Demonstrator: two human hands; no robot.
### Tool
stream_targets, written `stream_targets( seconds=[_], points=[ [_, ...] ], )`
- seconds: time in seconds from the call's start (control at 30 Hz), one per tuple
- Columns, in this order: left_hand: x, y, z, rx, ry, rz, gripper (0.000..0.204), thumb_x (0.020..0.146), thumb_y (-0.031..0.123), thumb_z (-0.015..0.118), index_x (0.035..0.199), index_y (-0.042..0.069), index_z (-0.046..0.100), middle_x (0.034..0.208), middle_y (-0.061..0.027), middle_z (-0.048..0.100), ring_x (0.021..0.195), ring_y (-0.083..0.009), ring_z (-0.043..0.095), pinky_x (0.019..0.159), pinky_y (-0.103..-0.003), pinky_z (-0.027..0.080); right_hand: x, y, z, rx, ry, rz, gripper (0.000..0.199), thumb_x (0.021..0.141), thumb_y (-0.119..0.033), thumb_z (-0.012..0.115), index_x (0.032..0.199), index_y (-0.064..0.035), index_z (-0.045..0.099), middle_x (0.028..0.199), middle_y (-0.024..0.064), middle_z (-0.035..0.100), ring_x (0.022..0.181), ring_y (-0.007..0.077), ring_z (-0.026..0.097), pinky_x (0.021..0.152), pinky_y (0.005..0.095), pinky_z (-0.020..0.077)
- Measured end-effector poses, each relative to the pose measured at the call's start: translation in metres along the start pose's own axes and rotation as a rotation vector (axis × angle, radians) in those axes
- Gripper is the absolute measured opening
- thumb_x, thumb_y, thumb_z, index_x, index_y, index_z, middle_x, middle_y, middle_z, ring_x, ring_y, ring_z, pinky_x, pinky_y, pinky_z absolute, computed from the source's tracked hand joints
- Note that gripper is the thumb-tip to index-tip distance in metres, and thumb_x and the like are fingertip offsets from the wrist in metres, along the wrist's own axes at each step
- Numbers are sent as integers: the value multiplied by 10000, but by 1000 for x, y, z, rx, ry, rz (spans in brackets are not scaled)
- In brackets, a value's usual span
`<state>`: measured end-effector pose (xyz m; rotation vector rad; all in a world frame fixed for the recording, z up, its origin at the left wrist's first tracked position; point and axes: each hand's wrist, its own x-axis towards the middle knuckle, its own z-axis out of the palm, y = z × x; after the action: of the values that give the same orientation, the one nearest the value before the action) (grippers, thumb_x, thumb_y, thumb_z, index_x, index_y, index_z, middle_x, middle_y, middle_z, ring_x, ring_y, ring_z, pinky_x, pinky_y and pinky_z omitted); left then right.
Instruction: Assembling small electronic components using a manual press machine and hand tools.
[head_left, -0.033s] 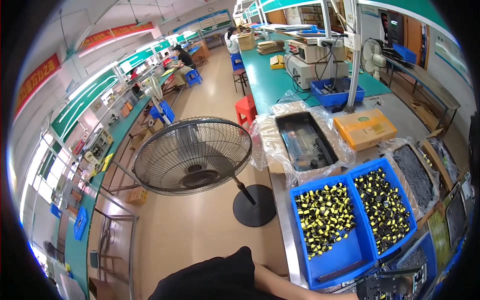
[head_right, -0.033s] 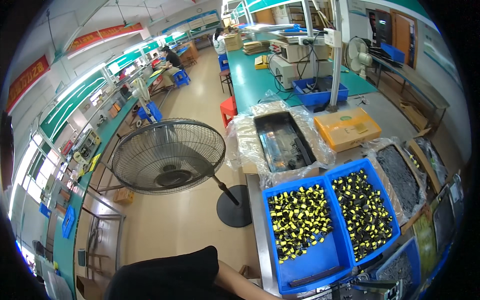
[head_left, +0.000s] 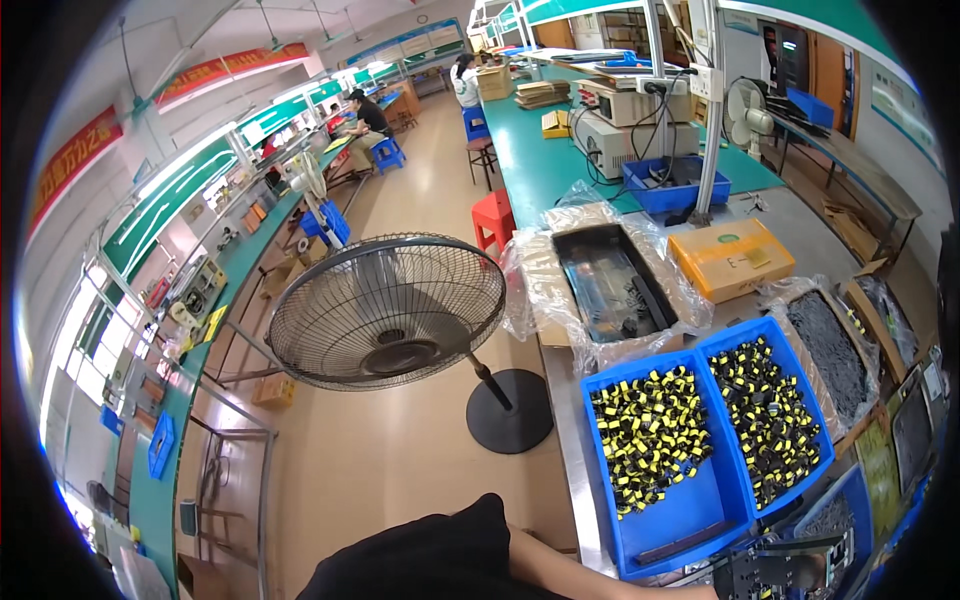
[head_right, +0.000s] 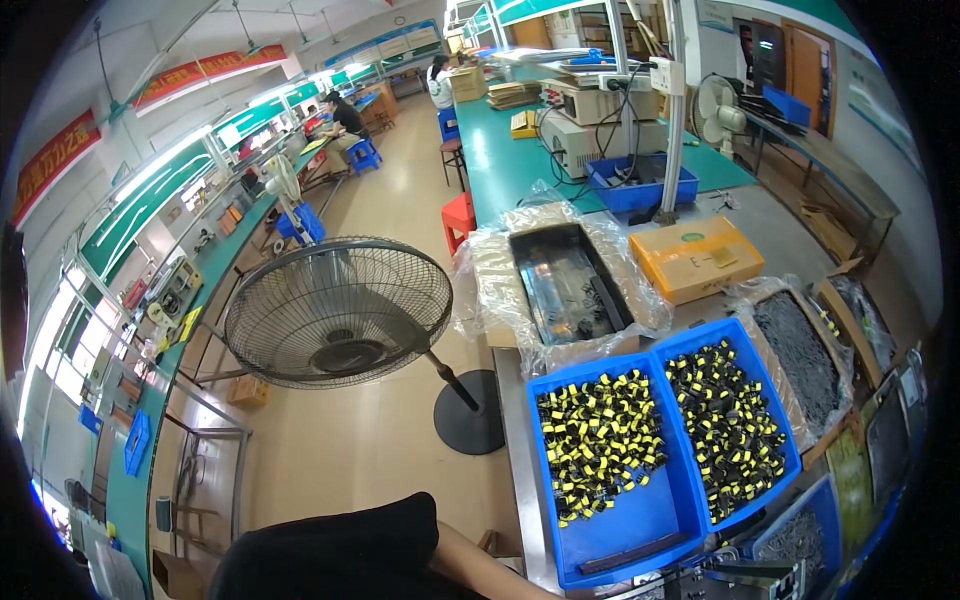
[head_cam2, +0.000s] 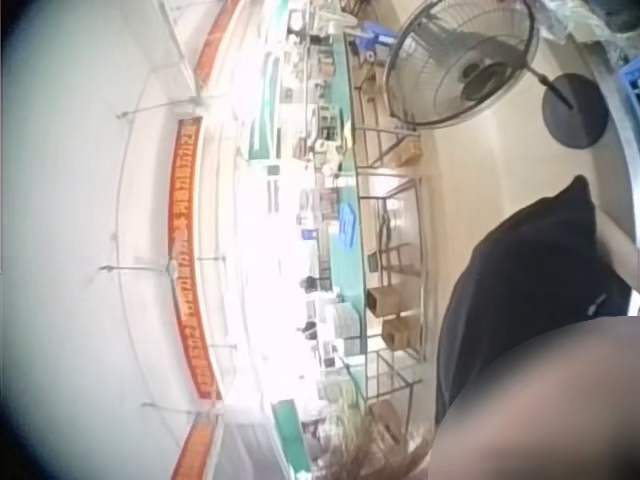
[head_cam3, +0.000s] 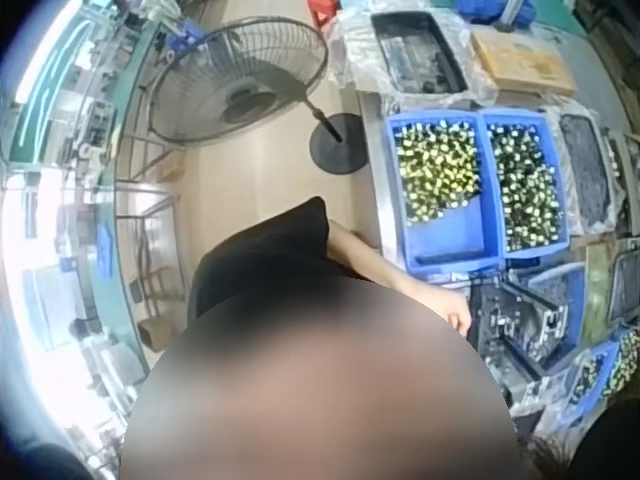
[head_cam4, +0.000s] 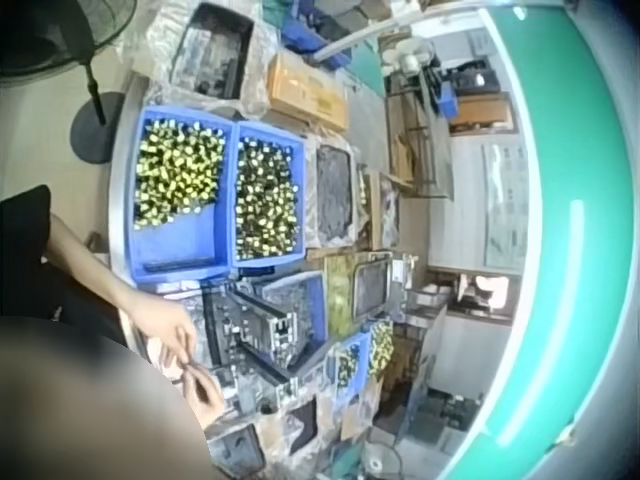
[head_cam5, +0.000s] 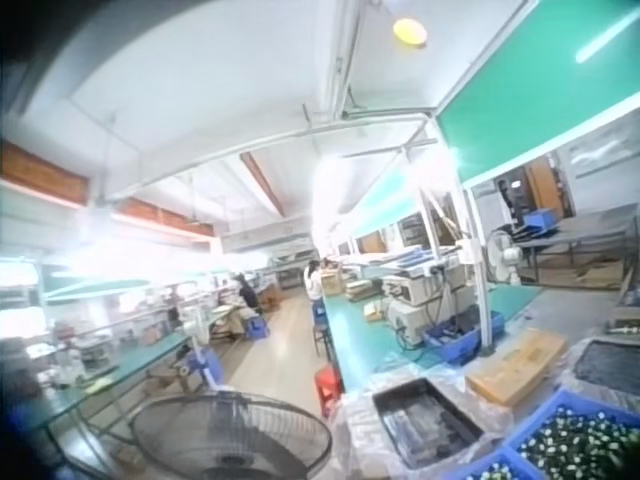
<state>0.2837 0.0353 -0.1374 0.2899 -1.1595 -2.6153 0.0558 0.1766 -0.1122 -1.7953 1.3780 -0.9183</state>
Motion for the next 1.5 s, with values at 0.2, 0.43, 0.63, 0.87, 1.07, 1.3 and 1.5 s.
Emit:
stream_targets(
  seconds=[0.2, 0.43, 0.63, 0.87, 1.07, 1.3, 1.5],
  points=[
    [-2, 0, 11, -5, 1, 53, 194, 973, 23, 670, 1106, -117, 648, 931, -243, 748, 795, -294, 767, 676, -394, 655, -6, -10, 0, -176, 78, -69, 249, 929, -94, 740, 1138, 30, 689, 1122, 207, 686, 976, 315, 684, 849, 408, 559],
    [-38, 31, -24, 882, -3, 298, 142, 889, 105, 665, 1015, 46, 636, 848, -101, 680, 750, -285, 707, 668, -366, 556, 8, -116, -4, -196, 354, 415, 72, 820, 96, 730, 878, 56, 711, 984, 220, 709, 920, 307, 673, 874, 381, 542],
    [-41, 66, -76, 1925, 380, 344, 89, 826, 105, 694, 858, 55, 627, 820, -99, 620, 836, -330, 635, 743, -430, 531, -20, -130, -38, -241, 970, 299, 175, 714, -108, 757, 727, 36, 658, 759, 137, 619, 805, 239, 592, 745, 341, 451],
    [-45, 57, -115, 1878, 309, 118, 249, 821, 98, 740, 1051, 14, 699, 1132, -139, 651, 1049, -366, 590, 924, -461, 482, 8, -113, -54, 348, 957, 365, 135, 860, 29, 731, 987, 74, 725, 1020, 142, 695, 899, 150, 634, 785, 247, 488],
    [-45, 39, -123, 1840, 217, -7, 295, 789, 108, 765, 1065, 25, 703, 1094, -133, 627, 1014, -368, 584, 908, -459, 480, 38, -117, -76, 308, 923, 518, 187, 901, -96, 727, 1013, 53, 718, 875, 78, 697, 628, 44, 475, 541, 207, 350],
    [-47, 42, -123, 1811, 242, -21, 264, 798, 95, 752, 1046, 20, 704, 1094, -140, 616, 1021, -370, 572, 917, -458, 473, 62, -121, -81, 222, 818, 563, 127, 899, -33, 718, 981, 56, 756, 861, 80, 722, 613, 54, 497, 546, 214, 362],
    [-46, 41, -125, 1786, 237, -47, 249, 810, 88, 740, 1045, 12, 699, 1102, -144, 610, 1027, -368, 566, 918, -459, 472, 61, -124, -76, 248, 812, 645, 130, 926, -32, 730, 1027, 31, 779, 909, 69, 759, 703, 40, 605, 615, 188, 469]
  ],
)
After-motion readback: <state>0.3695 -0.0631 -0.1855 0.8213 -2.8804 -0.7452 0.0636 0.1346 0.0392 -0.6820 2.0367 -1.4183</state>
